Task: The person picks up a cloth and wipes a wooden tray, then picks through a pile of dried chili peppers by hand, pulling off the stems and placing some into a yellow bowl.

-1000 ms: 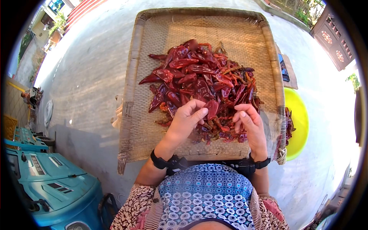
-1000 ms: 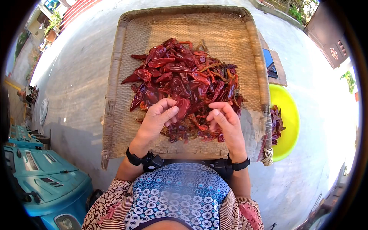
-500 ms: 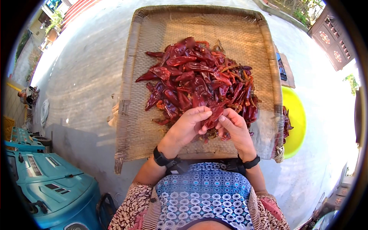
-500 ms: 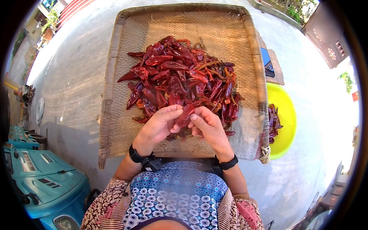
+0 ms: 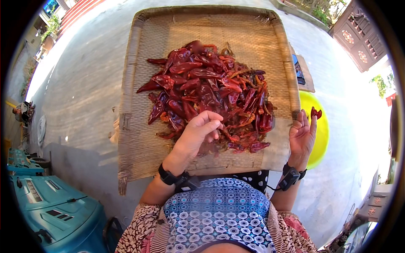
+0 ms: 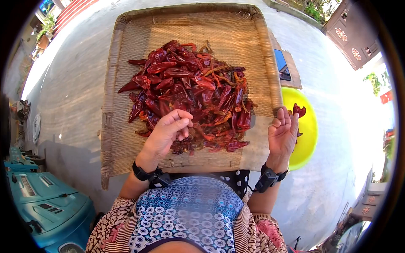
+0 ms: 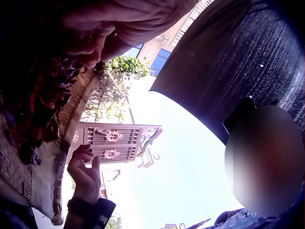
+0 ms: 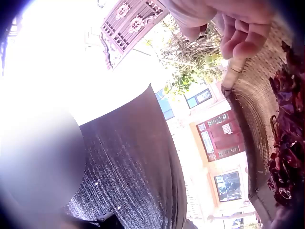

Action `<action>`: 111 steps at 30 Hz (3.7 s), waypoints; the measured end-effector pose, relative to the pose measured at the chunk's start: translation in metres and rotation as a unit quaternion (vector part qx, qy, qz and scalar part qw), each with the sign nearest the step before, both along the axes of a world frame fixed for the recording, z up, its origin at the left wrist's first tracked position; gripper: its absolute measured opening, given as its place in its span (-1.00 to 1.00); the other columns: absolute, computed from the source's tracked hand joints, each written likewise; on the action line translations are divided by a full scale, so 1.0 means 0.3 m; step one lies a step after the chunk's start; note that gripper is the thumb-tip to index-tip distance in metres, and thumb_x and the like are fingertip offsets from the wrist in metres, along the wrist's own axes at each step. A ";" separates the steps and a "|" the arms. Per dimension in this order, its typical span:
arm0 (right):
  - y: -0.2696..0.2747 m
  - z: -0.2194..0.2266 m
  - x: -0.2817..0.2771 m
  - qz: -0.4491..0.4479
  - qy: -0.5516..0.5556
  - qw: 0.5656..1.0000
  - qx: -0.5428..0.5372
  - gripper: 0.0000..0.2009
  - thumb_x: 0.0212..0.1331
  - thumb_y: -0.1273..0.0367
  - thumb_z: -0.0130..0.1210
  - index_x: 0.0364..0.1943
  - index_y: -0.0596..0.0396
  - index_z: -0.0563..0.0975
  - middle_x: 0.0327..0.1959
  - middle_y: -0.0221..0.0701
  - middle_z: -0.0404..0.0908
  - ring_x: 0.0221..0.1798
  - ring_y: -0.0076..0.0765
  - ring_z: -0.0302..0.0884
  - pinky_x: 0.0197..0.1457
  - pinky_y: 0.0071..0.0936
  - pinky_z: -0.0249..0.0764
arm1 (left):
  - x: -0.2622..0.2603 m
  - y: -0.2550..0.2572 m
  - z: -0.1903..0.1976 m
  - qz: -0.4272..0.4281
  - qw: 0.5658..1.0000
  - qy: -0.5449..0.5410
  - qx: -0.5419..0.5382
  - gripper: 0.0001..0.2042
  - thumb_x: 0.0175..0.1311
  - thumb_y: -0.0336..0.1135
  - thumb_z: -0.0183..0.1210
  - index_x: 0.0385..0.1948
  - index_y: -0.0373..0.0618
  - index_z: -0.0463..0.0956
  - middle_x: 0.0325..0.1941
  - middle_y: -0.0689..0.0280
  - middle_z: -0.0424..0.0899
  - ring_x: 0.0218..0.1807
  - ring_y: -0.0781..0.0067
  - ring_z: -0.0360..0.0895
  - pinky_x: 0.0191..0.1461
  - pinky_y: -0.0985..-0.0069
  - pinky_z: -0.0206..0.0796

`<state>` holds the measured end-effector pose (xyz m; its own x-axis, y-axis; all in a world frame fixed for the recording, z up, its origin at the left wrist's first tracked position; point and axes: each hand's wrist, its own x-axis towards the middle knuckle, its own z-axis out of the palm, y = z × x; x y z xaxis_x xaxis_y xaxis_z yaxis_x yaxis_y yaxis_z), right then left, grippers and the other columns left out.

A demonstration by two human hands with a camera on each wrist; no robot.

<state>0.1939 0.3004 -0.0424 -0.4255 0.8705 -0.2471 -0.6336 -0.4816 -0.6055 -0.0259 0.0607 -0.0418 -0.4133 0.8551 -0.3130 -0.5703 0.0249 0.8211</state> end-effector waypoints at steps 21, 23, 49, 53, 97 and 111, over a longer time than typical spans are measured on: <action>-0.095 -0.018 -0.059 0.024 -0.519 0.750 0.409 -0.58 0.13 0.49 0.11 0.12 0.14 0.37 -0.25 -0.36 0.54 -0.26 -0.49 0.54 -0.19 -0.49 0.48 | -0.001 -0.002 -0.013 -0.010 1.000 0.014 0.013 -0.83 0.39 -0.34 0.09 -0.08 -0.12 0.48 -0.24 0.37 0.58 -0.38 0.69 0.47 -0.35 0.73 0.27; -0.122 -0.017 -0.075 0.070 -0.432 0.792 0.425 -0.63 0.12 0.55 0.11 0.07 0.15 0.45 -0.14 -0.38 0.53 -0.19 -0.56 0.46 -0.17 -0.55 0.47 | 0.009 0.003 -0.009 -0.033 0.998 0.047 0.008 -0.80 0.39 -0.31 0.10 -0.03 -0.13 0.46 -0.23 0.38 0.57 -0.38 0.70 0.46 -0.35 0.73 0.27; -0.220 0.018 -0.160 0.212 -0.185 0.928 0.242 -0.76 0.39 0.26 0.01 -0.04 0.12 0.48 -0.26 -0.41 0.62 -0.37 -0.54 0.57 -0.27 -0.60 0.49 | -0.089 0.024 0.045 0.082 0.945 0.314 -0.036 -0.72 0.32 -0.32 0.17 0.01 -0.17 0.45 -0.31 0.39 0.55 -0.41 0.68 0.39 -0.34 0.70 0.28; -0.059 -0.045 -0.048 0.023 0.011 0.995 0.092 -0.67 0.40 0.18 -0.01 0.05 0.11 0.45 -0.12 -0.33 0.64 -0.30 -0.47 0.57 -0.25 -0.51 0.50 | -0.171 0.062 0.059 0.179 0.778 0.578 -0.170 -0.61 0.15 -0.46 0.23 0.05 -0.12 0.44 -0.14 0.24 0.44 -0.38 0.39 0.49 -0.24 0.46 0.40; -0.196 -0.003 -0.143 0.165 -0.130 0.967 0.144 -0.67 0.45 0.12 -0.11 -0.15 0.12 0.50 -0.55 -0.50 0.42 -0.56 -0.58 0.34 -0.45 -0.63 0.30 | -0.126 0.051 0.046 0.133 0.776 0.609 -0.103 -0.63 0.19 -0.57 0.15 0.06 -0.12 0.45 0.00 0.21 0.43 -0.28 0.22 0.54 -0.21 0.37 0.43; -0.135 -0.043 -0.093 0.146 -0.056 0.976 0.154 -0.70 0.47 0.21 -0.15 0.03 0.12 0.44 -0.37 -0.49 0.47 -0.43 -0.57 0.35 -0.39 -0.59 0.32 | -0.162 0.025 0.116 0.055 0.767 0.608 -0.196 -0.75 0.12 -0.51 0.22 -0.21 -0.09 0.36 -0.15 0.29 0.52 -0.37 0.35 0.51 -0.19 0.42 0.40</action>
